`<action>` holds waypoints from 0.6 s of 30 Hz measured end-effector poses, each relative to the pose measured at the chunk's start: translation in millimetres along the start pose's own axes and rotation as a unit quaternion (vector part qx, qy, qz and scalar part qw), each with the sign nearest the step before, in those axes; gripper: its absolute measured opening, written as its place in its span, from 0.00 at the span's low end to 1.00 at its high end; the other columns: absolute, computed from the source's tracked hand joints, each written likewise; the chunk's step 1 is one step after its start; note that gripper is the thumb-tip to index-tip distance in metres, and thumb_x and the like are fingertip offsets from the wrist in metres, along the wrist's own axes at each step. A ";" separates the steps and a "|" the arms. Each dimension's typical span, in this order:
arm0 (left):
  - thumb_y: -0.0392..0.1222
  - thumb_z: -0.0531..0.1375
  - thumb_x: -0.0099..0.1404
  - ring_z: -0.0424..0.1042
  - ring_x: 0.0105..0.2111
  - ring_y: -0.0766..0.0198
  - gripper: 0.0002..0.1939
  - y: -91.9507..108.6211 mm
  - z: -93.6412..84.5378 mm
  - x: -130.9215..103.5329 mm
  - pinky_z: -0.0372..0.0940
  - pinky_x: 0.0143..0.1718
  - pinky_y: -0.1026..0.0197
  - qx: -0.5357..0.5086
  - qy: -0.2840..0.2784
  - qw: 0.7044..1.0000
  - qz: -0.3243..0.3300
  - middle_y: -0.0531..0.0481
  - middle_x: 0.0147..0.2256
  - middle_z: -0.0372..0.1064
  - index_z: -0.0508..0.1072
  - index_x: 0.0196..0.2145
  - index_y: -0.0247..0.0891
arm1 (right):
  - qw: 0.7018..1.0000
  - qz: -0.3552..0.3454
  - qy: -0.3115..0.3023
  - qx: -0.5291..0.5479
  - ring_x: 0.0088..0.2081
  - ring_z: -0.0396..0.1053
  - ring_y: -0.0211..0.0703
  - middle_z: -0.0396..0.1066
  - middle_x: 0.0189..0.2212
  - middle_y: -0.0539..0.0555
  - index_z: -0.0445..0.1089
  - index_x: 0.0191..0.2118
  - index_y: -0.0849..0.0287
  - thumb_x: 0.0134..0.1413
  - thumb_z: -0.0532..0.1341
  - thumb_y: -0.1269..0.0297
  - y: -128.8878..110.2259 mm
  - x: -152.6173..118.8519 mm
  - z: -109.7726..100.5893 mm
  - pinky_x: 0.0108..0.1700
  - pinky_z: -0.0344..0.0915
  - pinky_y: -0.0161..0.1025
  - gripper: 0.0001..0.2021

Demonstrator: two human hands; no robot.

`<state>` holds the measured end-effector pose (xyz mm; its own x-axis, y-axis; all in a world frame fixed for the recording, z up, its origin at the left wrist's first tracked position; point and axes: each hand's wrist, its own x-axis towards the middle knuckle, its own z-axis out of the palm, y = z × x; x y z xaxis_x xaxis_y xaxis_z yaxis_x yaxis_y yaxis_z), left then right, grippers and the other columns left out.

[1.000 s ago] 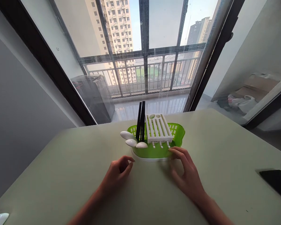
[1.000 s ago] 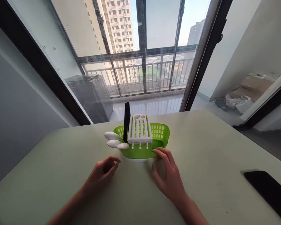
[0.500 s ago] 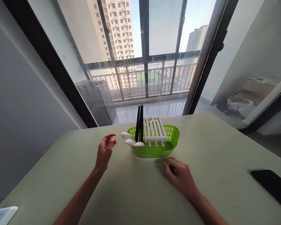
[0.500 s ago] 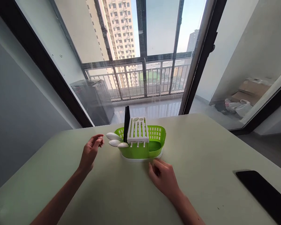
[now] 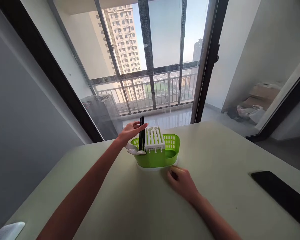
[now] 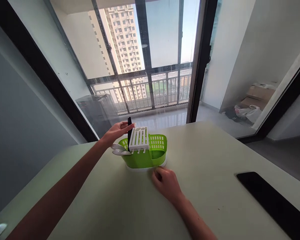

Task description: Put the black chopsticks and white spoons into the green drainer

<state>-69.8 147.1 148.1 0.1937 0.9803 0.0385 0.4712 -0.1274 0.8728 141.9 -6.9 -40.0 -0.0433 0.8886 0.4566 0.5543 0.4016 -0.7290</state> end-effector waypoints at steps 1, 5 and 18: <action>0.65 0.72 0.50 0.74 0.54 0.44 0.38 -0.9 0.7 2.1 0.68 0.54 0.51 -0.012 -0.009 1.000 0.008 0.36 0.53 0.76 0.77 0.51 0.35 | 1.000 0.000 0.000 0.000 0.23 0.50 0.35 0.54 0.19 0.45 0.48 0.22 0.55 0.63 0.54 0.61 -0.1 -0.1 -0.1 0.28 0.48 0.37 0.19; 0.65 0.70 0.53 0.78 0.48 0.48 0.32 -4.3 4.2 4.7 0.69 0.52 0.51 -0.048 -0.018 0.998 0.042 0.41 0.46 0.80 0.81 0.44 0.36 | 1.000 0.000 -0.008 0.000 0.23 0.50 0.35 0.54 0.18 0.45 0.48 0.22 0.55 0.62 0.55 0.62 -1.3 -0.1 -0.8 0.28 0.47 0.37 0.19; 0.63 0.70 0.55 0.81 0.39 0.53 0.28 -6.6 6.6 3.4 0.74 0.50 0.50 -0.100 0.065 0.986 0.118 0.41 0.38 0.81 0.81 0.37 0.32 | 1.000 0.009 -0.026 -0.003 0.24 0.49 0.36 0.54 0.18 0.45 0.49 0.22 0.55 0.61 0.54 0.63 -3.2 0.5 -2.4 0.29 0.47 0.37 0.17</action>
<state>-66.5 150.3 139.3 0.1603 0.9395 0.3028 0.2449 -0.3350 0.9098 142.1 -8.3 -36.2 -0.0766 0.9065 0.4153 0.5604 0.3836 -0.7340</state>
